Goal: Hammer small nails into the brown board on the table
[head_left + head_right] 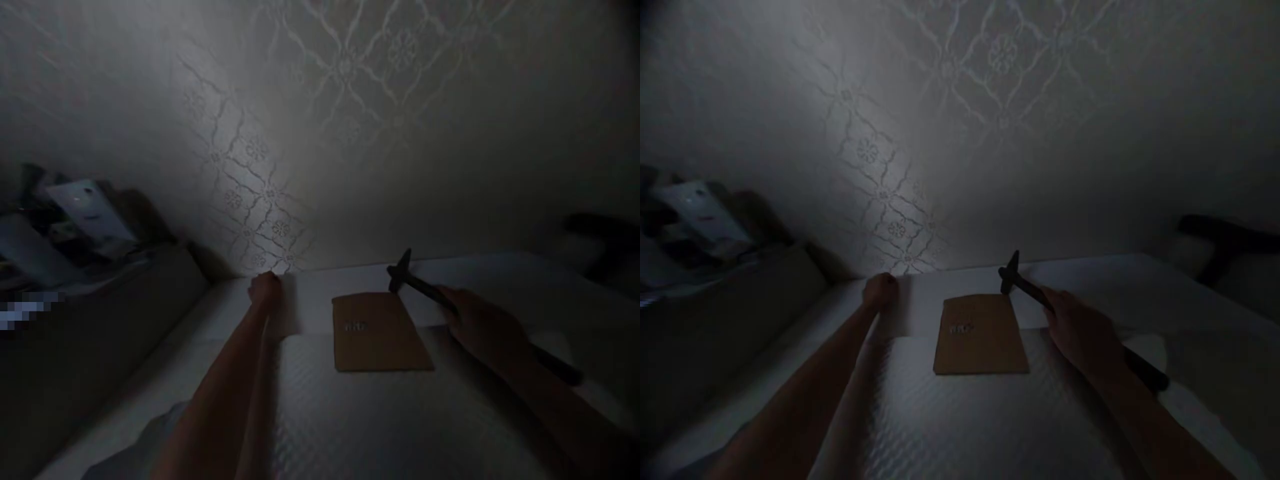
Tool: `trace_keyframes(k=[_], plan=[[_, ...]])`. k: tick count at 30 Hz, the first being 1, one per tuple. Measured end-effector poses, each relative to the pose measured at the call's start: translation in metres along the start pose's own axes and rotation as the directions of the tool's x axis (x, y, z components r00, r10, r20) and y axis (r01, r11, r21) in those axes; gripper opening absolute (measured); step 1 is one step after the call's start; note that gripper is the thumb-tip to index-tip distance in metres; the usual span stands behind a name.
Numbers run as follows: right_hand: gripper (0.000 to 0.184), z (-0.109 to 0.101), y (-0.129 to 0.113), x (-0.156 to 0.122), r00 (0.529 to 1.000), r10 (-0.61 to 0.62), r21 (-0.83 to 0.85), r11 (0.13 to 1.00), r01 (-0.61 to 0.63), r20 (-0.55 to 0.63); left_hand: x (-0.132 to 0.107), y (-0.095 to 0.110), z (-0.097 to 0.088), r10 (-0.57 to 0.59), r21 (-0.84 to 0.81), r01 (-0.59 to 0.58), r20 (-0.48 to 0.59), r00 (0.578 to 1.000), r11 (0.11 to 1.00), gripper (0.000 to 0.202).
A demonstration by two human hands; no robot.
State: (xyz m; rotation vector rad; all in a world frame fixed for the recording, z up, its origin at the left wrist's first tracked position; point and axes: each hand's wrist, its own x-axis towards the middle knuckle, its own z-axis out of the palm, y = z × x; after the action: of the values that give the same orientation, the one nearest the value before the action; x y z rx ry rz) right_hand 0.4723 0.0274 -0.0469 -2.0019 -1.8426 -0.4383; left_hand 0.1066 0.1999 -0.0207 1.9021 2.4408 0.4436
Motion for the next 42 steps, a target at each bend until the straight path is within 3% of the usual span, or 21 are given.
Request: trace_keyframes(k=[6, 11, 13, 16, 18, 20, 23, 27, 31, 38, 42], plan=[[0.038, -0.003, -0.001, 0.001, 1.000, -0.001, 0.012, 1.000, 0.001, 0.023, -0.004, 0.007, -0.010, 0.067, 0.076, -0.062, -0.068, 0.995, 0.995, 0.029], [0.037, -0.009, -0.006, 0.003, 0.998, 0.020, 0.025, 0.999, -0.022, 0.067, -0.019, 0.035, -0.021, 0.174, -0.119, -0.192, -0.150, 0.973, 0.974, 0.026], [0.038, -0.011, -0.007, 0.004, 0.996, 0.021, 0.025, 0.999, -0.024, 0.081, -0.038, 0.055, -0.025, 0.226, -0.305, -0.262, -0.149, 0.963, 0.915, 0.025], [0.039, -0.013, -0.008, 0.005, 0.995, 0.029, 0.038, 0.999, -0.033, 0.095, -0.082, 0.086, -0.027, 0.292, -0.647, -0.246, -0.037, 0.956, 0.722, 0.022], [0.039, -0.013, -0.007, 0.004, 0.994, 0.035, 0.046, 0.998, -0.040, 0.099, -0.112, 0.102, -0.025, 0.404, -0.759, -0.266, -0.004, 0.915, 0.595, 0.020], [0.038, -0.013, -0.007, 0.005, 0.995, 0.037, 0.046, 0.998, -0.042, 0.097, -0.134, 0.111, -0.018, 0.477, -0.799, -0.254, 0.045, 0.878, 0.545, 0.016], [0.037, -0.014, -0.006, 0.005, 0.994, 0.032, 0.032, 0.999, -0.036, 0.105, -0.146, 0.110, -0.005, 0.491, -0.794, -0.212, 0.122, 0.862, 0.569, 0.015], [0.037, -0.015, -0.006, 0.006, 0.992, 0.044, 0.021, 0.999, -0.046, 0.116, -0.140, 0.098, 0.005, 0.519, -0.772, -0.200, 0.189, 0.834, 0.603, 0.014], [0.039, -0.014, -0.005, 0.005, 0.994, 0.053, 0.038, 0.998, -0.057, 0.092, -0.136, 0.092, 0.004, 0.577, -0.792, -0.204, 0.217, 0.787, 0.576, 0.015], [0.041, -0.014, 0.001, 0.004, 0.991, 0.110, 0.022, 0.993, -0.112, 0.075, -0.133, 0.088, 0.002, 0.626, -0.864, -0.105, 0.268, 0.732, 0.492, 0.007], [0.042, -0.015, 0.002, 0.004, 0.991, 0.105, 0.021, 0.994, -0.108, 0.084, -0.133, 0.088, 0.001, 0.647, -0.861, -0.105, 0.288, 0.706, 0.498, 0.005]])
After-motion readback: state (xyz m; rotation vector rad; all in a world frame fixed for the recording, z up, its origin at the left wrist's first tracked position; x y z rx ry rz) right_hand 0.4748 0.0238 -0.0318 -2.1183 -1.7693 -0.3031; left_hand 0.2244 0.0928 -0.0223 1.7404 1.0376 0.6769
